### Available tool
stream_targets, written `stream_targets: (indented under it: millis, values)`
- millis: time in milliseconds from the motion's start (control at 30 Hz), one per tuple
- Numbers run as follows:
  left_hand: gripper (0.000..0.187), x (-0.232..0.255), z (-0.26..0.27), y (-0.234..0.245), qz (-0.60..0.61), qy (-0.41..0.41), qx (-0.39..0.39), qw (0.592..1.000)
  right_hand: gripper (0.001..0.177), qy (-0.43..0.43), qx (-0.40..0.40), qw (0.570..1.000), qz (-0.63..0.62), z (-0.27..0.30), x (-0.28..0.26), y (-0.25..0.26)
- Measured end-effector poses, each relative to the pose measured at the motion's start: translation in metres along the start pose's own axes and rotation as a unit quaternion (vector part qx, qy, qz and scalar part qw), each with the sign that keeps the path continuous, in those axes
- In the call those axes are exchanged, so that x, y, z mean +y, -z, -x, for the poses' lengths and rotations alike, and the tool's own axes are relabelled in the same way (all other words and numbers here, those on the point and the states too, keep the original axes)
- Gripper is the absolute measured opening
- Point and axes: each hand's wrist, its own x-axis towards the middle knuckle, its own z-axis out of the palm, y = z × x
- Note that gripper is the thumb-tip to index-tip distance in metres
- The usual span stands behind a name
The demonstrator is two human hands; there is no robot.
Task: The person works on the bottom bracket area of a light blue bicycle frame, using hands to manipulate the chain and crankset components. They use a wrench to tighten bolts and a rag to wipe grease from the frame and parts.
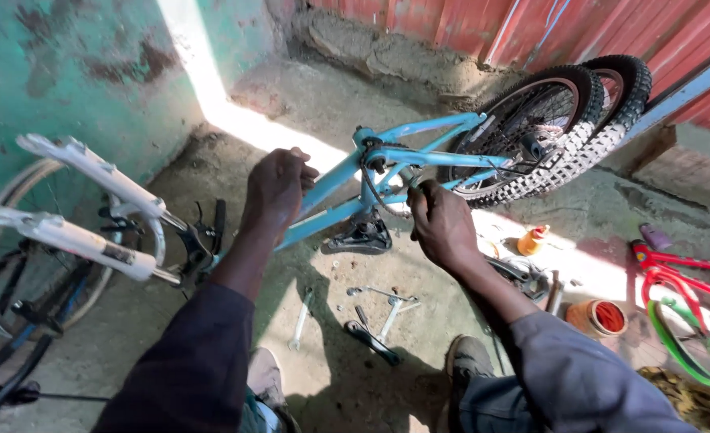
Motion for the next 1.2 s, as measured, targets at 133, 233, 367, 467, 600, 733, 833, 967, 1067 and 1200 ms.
stream_targets:
  millis: [133,233,367,467,600,733,833,967,1067,1200]
  values:
    - [0.048,-0.002,0.0,-0.004,0.043,0.001,0.014,0.999,0.043,-0.026,-0.029,0.999,-0.029,-0.013,0.018,-0.022]
    - [0.058,-0.007,-0.008,-0.007,0.075,0.029,0.012,0.997,0.041,-0.005,0.023,0.999,-0.048,-0.009,-0.002,-0.004]
    - [0.062,-0.018,-0.01,-0.008,0.071,0.05,0.047,0.995,0.045,-0.024,-0.008,1.0,0.002,-0.024,0.031,-0.029]
    - [0.059,-0.023,-0.011,-0.007,0.057,0.059,0.045,0.996,0.043,-0.031,0.002,0.998,-0.051,-0.012,0.004,0.002]
    - [0.059,-0.034,-0.012,-0.006,0.064,0.072,0.046,0.994,0.048,-0.076,-0.023,0.996,-0.04,-0.029,0.031,-0.022]
    - [0.058,-0.026,-0.013,-0.012,0.072,0.069,0.036,0.994,0.044,-0.061,0.018,0.996,-0.069,-0.016,0.013,-0.006]
    - [0.056,-0.017,-0.005,-0.013,0.065,0.069,0.056,0.994,0.045,-0.045,0.015,0.997,-0.058,-0.033,0.05,-0.034]
    - [0.057,-0.011,-0.008,-0.016,0.001,0.094,0.052,0.994,0.046,-0.039,-0.028,0.999,-0.018,-0.016,0.013,-0.009]
    - [0.055,-0.011,-0.007,-0.017,0.012,0.047,0.06,0.997,0.059,-0.07,-0.038,0.997,0.002,-0.053,0.075,-0.036]
    - [0.054,-0.035,-0.018,-0.021,-0.009,0.063,0.036,0.997,0.047,-0.07,-0.059,0.996,0.002,-0.023,0.026,-0.008]
